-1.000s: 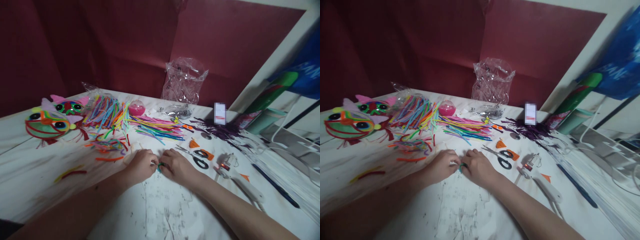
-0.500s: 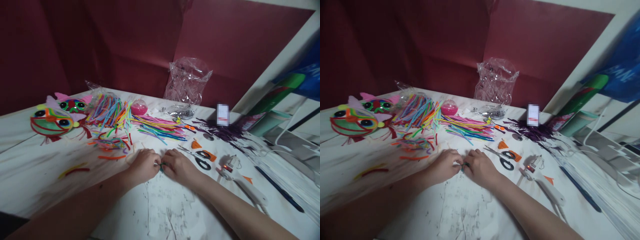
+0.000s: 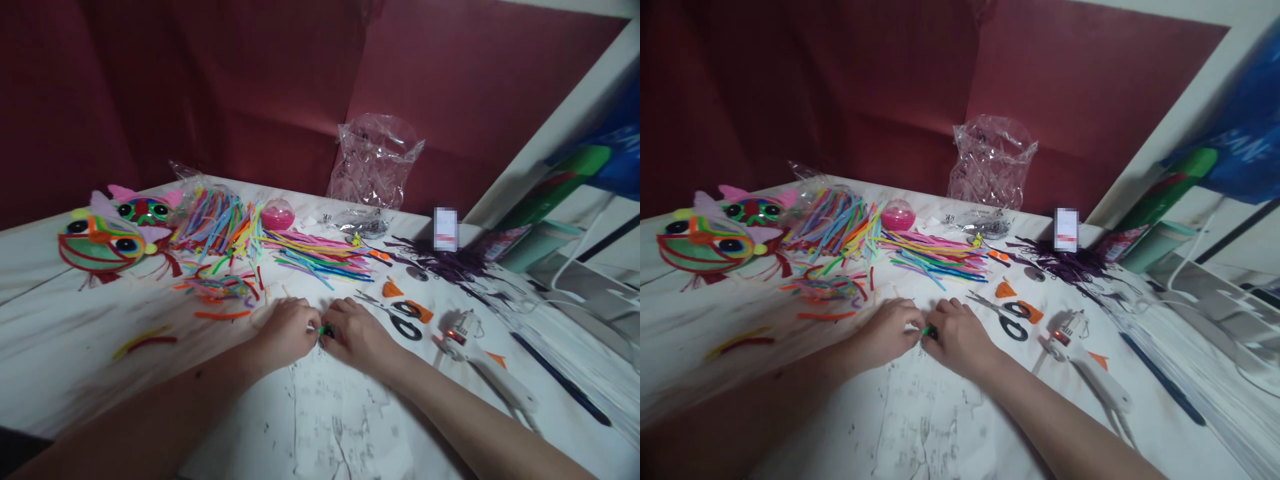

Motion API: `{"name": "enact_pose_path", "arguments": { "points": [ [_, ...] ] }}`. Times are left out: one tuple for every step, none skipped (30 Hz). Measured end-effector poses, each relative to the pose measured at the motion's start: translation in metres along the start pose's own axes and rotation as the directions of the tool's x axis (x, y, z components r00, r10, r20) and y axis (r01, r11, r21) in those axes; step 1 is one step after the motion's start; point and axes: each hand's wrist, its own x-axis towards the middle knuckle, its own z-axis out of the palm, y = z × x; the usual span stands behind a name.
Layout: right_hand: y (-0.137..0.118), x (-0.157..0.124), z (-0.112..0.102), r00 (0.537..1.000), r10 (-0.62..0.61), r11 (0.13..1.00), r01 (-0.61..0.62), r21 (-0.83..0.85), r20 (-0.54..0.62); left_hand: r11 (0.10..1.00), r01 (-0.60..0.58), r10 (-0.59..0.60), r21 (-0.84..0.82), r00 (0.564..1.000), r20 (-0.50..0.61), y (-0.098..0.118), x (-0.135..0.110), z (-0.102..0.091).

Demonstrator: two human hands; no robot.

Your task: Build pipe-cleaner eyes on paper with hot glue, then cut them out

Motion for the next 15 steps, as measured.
{"name": "enact_pose_path", "arguments": {
  "points": [
    [0.000, 0.000, 0.000, 1.000, -0.001, 1.000, 0.001, -0.007, -0.003, 1.000, 0.002, -0.002, -0.016, 1.000, 0.000, 0.000, 0.000, 0.000],
    [0.000, 0.000, 0.000, 1.000, -0.002, 1.000, 0.002, -0.015, -0.006, 0.999, 0.007, -0.007, -0.040, 1.000, 0.002, 0.000, 0.000, -0.001],
    [0.000, 0.000, 0.000, 1.000, -0.002, 1.000, 0.002, -0.023, -0.009, 0.997, 0.016, -0.016, -0.070, 1.000, 0.005, 0.001, 0.000, -0.002],
    [0.000, 0.000, 0.000, 1.000, -0.002, 1.000, 0.001, -0.029, -0.008, 0.994, 0.031, -0.031, -0.106, 1.000, 0.005, 0.001, 0.001, -0.003],
    [-0.001, 0.000, 0.000, 1.000, 0.001, 0.999, -0.001, -0.033, -0.006, 0.988, 0.053, -0.053, -0.143, 0.999, 0.000, 0.002, 0.001, -0.005],
    [-0.001, 0.000, 0.000, 1.000, 0.002, 0.999, -0.002, -0.034, -0.004, 0.981, 0.077, -0.081, -0.176, 0.997, -0.011, 0.002, 0.001, -0.006],
    [-0.001, 0.000, 0.000, 1.000, 0.002, 0.999, -0.002, -0.033, -0.004, 0.975, 0.100, -0.108, -0.201, 0.994, -0.029, 0.003, 0.001, -0.008],
    [-0.002, 0.000, 0.000, 1.000, 0.002, 0.999, -0.002, -0.032, -0.004, 0.970, 0.116, -0.130, -0.215, 0.990, -0.050, 0.003, 0.002, -0.009],
    [-0.002, 0.000, 0.000, 1.000, 0.001, 0.999, -0.001, -0.032, -0.004, 0.967, 0.124, -0.143, -0.220, 0.987, -0.071, 0.002, 0.002, -0.011],
    [-0.002, -0.001, 0.000, 1.000, 0.000, 0.999, 0.000, -0.035, -0.004, 0.968, 0.124, -0.147, -0.219, 0.985, -0.091, 0.002, 0.003, -0.012],
    [-0.002, -0.001, 0.000, 1.000, -0.003, 0.999, 0.003, -0.041, -0.003, 0.970, 0.120, -0.145, -0.213, 0.984, -0.107, 0.001, 0.003, -0.013],
    [-0.002, -0.001, 0.000, 1.000, -0.006, 0.999, 0.006, -0.047, -0.001, 0.972, 0.113, -0.140, -0.207, 0.983, -0.118, 0.000, 0.003, -0.014],
    [-0.002, -0.001, -0.001, 1.000, -0.008, 0.999, 0.008, -0.053, -0.001, 0.974, 0.107, -0.134, -0.201, 0.983, -0.127, 0.000, 0.003, -0.015],
    [-0.002, -0.001, -0.001, 1.000, -0.011, 0.998, 0.011, -0.056, -0.002, 0.976, 0.104, -0.131, -0.193, 0.983, -0.130, -0.001, 0.003, -0.016],
    [-0.002, -0.001, -0.001, 1.000, -0.014, 0.998, 0.014, -0.057, -0.004, 0.978, 0.103, -0.127, -0.183, 0.984, -0.126, -0.001, 0.003, -0.017]
  ]
}}
